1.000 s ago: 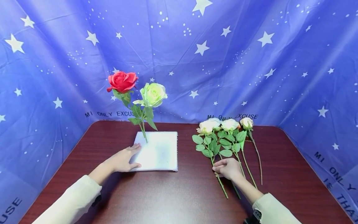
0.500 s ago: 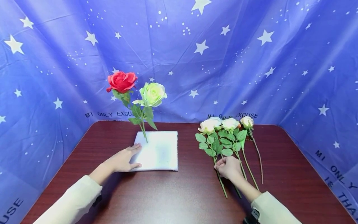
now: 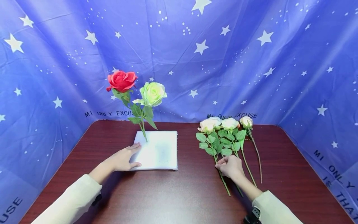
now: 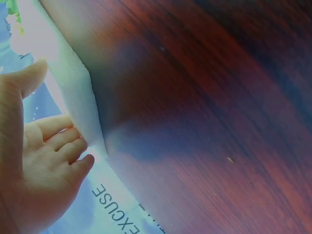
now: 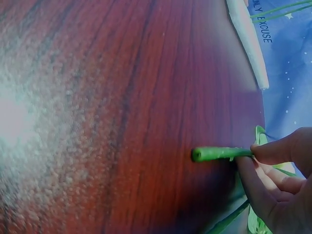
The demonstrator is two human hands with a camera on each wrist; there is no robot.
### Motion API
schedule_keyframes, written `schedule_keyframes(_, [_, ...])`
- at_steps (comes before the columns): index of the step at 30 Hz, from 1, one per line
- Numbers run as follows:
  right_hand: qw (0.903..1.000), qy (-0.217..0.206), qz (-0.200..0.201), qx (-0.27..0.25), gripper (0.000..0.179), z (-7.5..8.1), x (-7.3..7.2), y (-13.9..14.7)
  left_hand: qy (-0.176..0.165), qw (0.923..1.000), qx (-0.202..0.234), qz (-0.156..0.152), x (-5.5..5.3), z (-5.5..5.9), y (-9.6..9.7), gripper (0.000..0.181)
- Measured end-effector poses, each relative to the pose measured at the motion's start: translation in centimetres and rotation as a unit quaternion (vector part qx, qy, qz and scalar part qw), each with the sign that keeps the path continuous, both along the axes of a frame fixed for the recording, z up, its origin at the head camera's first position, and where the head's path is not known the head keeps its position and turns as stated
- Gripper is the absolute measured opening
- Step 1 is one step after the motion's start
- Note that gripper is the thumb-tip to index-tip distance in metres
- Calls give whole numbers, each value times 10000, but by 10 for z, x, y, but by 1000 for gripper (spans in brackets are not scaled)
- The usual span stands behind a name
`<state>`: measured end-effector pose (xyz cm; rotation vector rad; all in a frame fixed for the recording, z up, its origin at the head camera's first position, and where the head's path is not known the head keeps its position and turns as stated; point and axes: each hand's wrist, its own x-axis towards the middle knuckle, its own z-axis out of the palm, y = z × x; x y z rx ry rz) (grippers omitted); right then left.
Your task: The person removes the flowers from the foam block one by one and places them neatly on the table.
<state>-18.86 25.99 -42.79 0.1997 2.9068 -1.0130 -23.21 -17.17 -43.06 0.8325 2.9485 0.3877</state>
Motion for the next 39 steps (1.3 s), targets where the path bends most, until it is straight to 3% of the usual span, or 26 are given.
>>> schedule_keyframes(6, [9986,323,129,398,14,1,1,-3,-58,10000,-11,31,0,1,0,76])
schedule_keyframes(11, [9883,1159,341,932,13,11,-3,-9,-42,10000,-23,33,1,2,0,76])
schedule_keyframes(14, [9840,1525,412,824,13,19,-11,-17,-5,10000,-21,46,1,3,0,76])
schedule_keyframes(19, [9825,1764,601,84,16,25,-28,-40,-62,9999,-57,85,0,1,0,76])
schedule_keyframes(25, [9732,1586,1011,-1324,25,24,-49,-76,-103,9999,-45,80,0,0,0,77])
schedule_keyframes(28, [9601,1458,1225,-2050,29,24,-59,-96,-119,9999,-34,74,0,0,-1,77])
schedule_keyframes(32, [9351,1482,1577,-2806,31,25,-73,-123,-150,9998,-38,106,-1,-1,-3,77])
schedule_keyframes(36, [9134,1582,1848,-3265,30,23,-86,-146,-174,9998,-33,130,-1,0,-2,77])
schedule_keyframes(39, [9055,1624,1946,-3405,29,22,-91,-162,-200,9997,-42,108,-1,0,-1,77])
